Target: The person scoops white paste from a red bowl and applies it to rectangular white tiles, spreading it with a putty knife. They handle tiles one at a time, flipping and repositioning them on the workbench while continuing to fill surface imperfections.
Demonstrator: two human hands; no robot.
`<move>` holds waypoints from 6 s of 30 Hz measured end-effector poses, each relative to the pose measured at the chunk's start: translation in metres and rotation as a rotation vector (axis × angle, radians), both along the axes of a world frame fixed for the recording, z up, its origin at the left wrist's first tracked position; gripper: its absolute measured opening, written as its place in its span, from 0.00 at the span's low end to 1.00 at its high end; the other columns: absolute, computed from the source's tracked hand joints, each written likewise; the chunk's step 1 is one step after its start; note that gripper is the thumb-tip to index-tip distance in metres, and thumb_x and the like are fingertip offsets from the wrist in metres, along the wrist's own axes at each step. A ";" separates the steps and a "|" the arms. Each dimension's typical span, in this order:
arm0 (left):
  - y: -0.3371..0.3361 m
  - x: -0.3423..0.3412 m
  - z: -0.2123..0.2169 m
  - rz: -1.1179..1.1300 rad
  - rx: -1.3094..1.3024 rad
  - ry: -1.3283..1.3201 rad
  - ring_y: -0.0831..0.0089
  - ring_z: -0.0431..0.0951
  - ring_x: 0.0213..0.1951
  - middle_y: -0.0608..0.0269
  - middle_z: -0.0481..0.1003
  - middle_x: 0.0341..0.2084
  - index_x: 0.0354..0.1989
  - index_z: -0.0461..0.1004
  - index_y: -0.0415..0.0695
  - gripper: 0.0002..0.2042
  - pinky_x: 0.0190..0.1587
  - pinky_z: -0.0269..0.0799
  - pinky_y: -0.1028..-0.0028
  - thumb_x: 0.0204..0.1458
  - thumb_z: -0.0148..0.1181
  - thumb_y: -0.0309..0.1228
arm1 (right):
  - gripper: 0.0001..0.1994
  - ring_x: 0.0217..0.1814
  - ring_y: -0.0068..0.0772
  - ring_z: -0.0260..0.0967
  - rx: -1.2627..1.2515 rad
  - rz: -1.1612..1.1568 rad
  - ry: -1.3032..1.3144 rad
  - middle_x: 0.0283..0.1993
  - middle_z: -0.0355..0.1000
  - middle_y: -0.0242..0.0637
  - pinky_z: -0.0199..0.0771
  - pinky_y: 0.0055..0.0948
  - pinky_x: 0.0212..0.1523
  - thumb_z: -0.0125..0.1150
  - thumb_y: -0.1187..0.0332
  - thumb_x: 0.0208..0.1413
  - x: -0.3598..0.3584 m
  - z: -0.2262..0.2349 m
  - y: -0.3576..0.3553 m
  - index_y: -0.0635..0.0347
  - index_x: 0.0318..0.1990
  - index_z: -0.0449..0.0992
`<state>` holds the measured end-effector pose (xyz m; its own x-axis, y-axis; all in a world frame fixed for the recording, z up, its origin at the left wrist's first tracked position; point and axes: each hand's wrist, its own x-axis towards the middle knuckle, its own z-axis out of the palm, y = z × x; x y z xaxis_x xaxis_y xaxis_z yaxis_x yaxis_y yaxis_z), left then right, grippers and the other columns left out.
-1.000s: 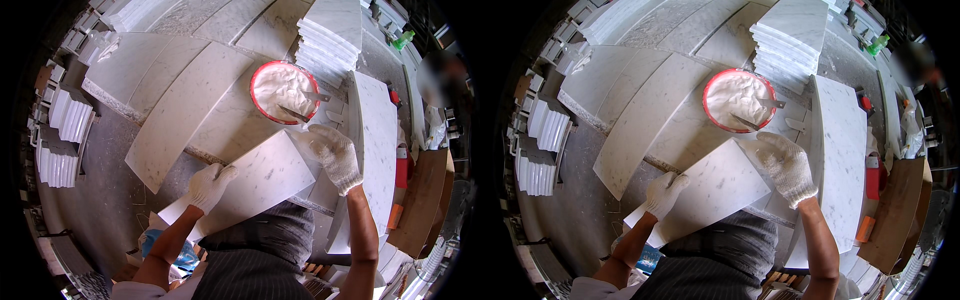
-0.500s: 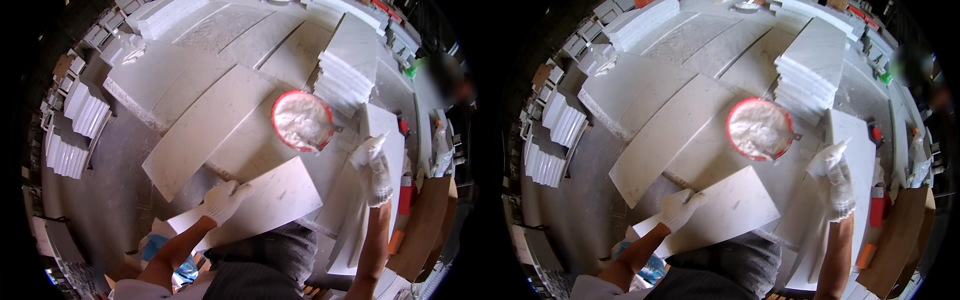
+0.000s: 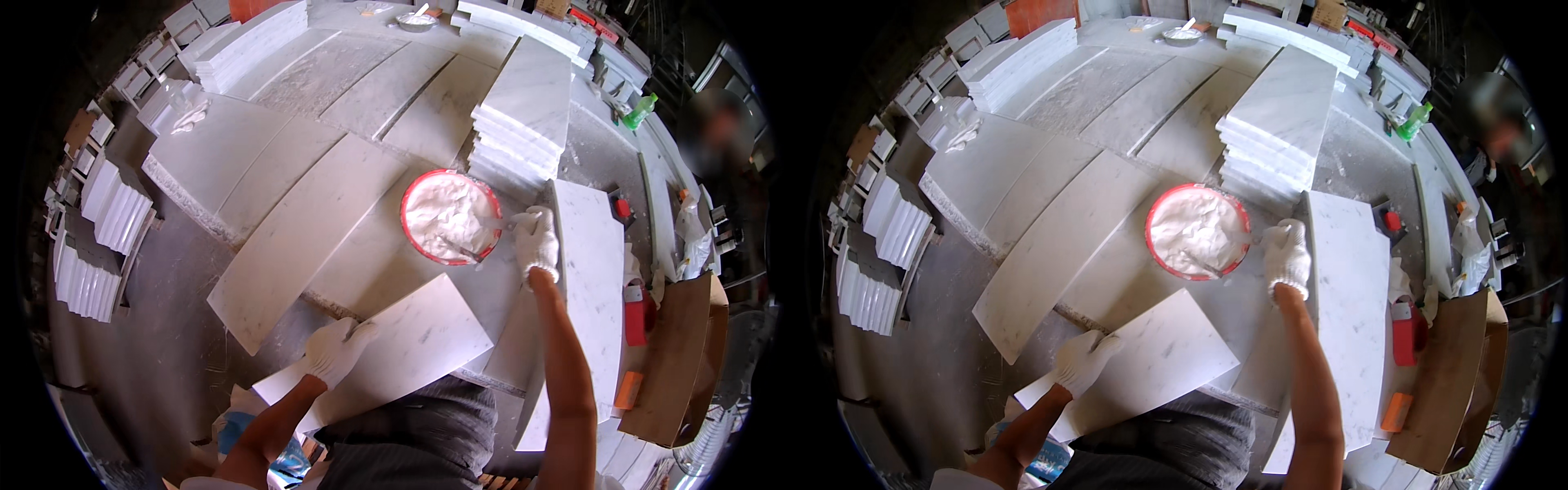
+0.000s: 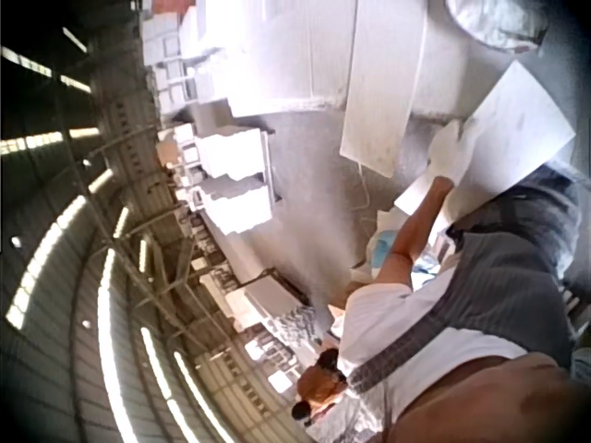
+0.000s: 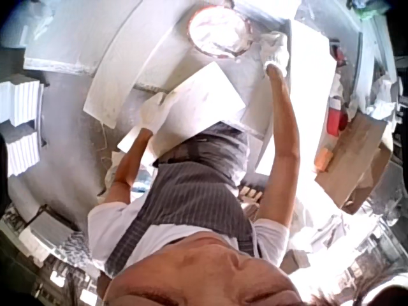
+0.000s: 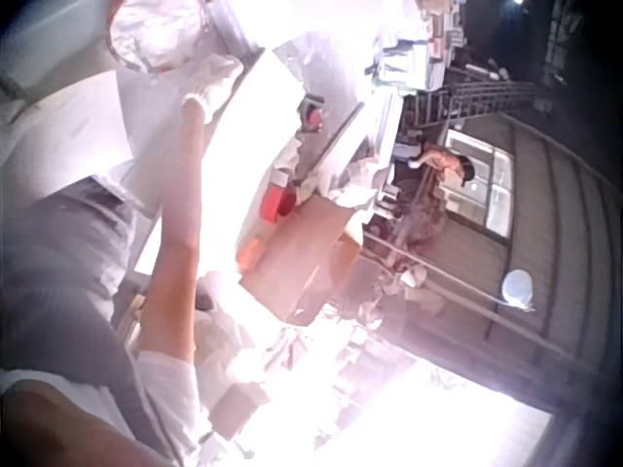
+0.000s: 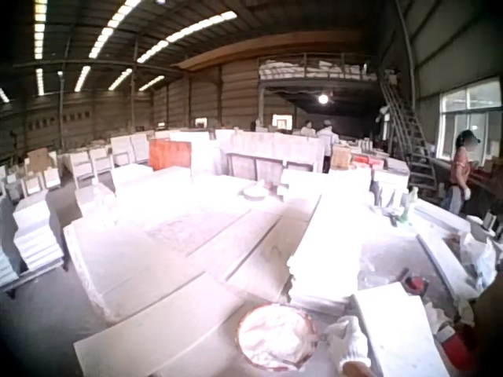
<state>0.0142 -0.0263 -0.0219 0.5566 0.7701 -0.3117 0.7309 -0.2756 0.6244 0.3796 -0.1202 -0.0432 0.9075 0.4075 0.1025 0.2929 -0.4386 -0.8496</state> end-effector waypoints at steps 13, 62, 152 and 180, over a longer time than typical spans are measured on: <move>0.001 0.000 -0.001 0.000 -0.005 -0.049 0.53 0.71 0.25 0.45 0.72 0.22 0.25 0.73 0.39 0.23 0.30 0.64 0.61 0.54 0.57 0.50 | 0.35 0.61 0.56 0.69 -0.202 0.020 0.042 0.60 0.69 0.56 0.69 0.44 0.59 0.62 0.59 0.55 -0.002 0.006 -0.018 0.54 0.69 0.55; 0.106 0.013 0.023 -0.290 0.999 -0.040 0.55 0.70 0.56 0.55 0.71 0.51 0.53 0.72 0.50 0.26 0.58 0.64 0.55 0.45 0.68 0.45 | 0.27 0.24 0.57 0.68 -0.374 0.356 -0.072 0.21 0.69 0.47 0.67 0.47 0.28 0.61 0.41 0.55 -0.149 0.010 -0.043 0.60 0.31 0.72; -0.007 0.101 0.081 -0.666 -0.235 0.101 0.55 0.73 0.22 0.47 0.74 0.18 0.23 0.78 0.39 0.32 0.31 0.67 0.60 0.52 0.55 0.63 | 0.08 0.31 0.18 0.55 -0.177 -0.030 0.100 0.28 0.63 0.26 0.63 0.22 0.34 0.58 0.67 0.62 -0.089 0.130 -0.238 0.62 0.35 0.70; -0.089 0.247 0.042 -1.283 -0.057 0.072 0.68 0.66 0.63 0.56 0.66 0.64 0.66 0.62 0.46 0.24 0.62 0.61 0.70 0.67 0.40 0.46 | 0.21 0.39 0.42 0.78 -0.309 0.457 -0.427 0.49 0.74 0.42 0.79 0.34 0.40 0.68 0.61 0.53 -0.048 0.146 -0.109 0.57 0.52 0.74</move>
<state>0.2609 -0.1148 0.0197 0.8662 -0.3171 -0.3861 -0.0043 -0.7775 0.6289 0.3319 -0.2287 0.1031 0.5444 0.8065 0.2304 0.7862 -0.3949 -0.4753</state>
